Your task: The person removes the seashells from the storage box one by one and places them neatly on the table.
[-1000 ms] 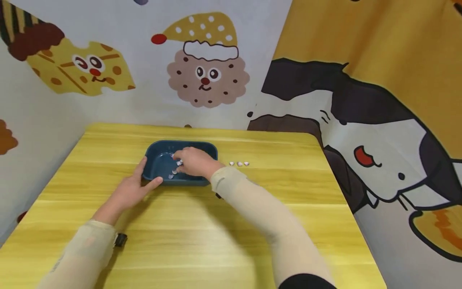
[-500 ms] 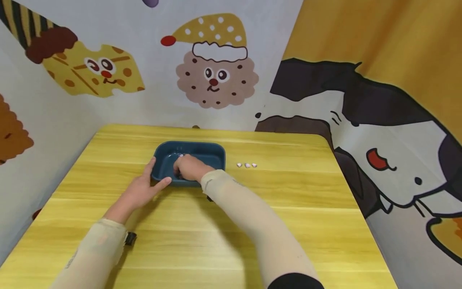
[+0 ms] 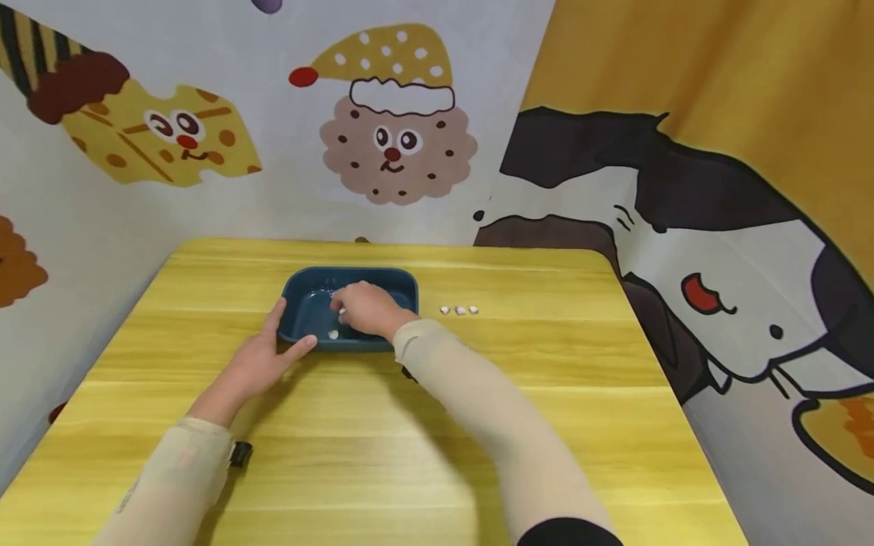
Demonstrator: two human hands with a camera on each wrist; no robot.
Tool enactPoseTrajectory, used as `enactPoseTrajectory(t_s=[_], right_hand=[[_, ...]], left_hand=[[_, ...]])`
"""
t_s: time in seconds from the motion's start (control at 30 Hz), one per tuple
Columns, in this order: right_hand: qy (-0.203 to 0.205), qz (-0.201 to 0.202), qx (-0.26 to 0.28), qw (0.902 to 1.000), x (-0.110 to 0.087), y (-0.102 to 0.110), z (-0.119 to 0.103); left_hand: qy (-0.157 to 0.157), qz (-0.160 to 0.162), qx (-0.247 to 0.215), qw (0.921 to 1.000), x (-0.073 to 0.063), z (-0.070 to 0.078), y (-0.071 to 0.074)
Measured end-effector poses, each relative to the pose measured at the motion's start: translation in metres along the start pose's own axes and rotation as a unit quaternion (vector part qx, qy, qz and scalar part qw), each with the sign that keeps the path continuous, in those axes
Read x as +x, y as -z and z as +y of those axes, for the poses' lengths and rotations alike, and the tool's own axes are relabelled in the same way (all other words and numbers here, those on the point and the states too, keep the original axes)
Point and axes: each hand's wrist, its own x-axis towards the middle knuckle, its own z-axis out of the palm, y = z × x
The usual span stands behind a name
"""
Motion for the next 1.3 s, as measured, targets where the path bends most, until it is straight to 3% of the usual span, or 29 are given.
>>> enactPoseTrajectory(t_s=[0.17,0.33,0.43,0.53,0.7,0.8,1.1,1.3], right_hand=[[0.016,0.091,0.082,0.9924,-0.042,0.02,0.012],[-0.011,0.17,0.11,0.9792,-0.094,0.033,0.049],[-0.051,0.165,0.091,0.9807,-0.115,0.032,0.081],[-0.081,0.12,0.078,0.9863,-0.128,0.023,0.107],[-0.073,0.084,0.08,0.9905,-0.131,0.005,0.124],[-0.058,0.093,0.07,0.9916,-0.127,-0.003,0.126],[-0.065,0.104,0.027,0.9921,-0.118,-0.015,0.126],[-0.056,0.13,0.039,0.9892,-0.124,-0.016,0.127]], left_hand=[[0.0,0.001,0.005,1.0,0.001,-0.002,-0.002],[0.004,0.007,0.002,1.0,0.0,-0.003,0.001],[0.008,0.011,0.006,0.9999,-0.002,-0.003,0.003],[0.005,0.011,0.01,0.9999,-0.003,-0.003,0.004],[0.002,0.009,0.008,0.9999,-0.002,-0.002,0.002],[0.005,0.006,0.004,1.0,-0.001,-0.001,0.0],[0.01,0.002,0.006,0.9999,0.0,-0.001,0.0],[0.009,0.0,0.009,0.9999,-0.001,0.0,0.0]])
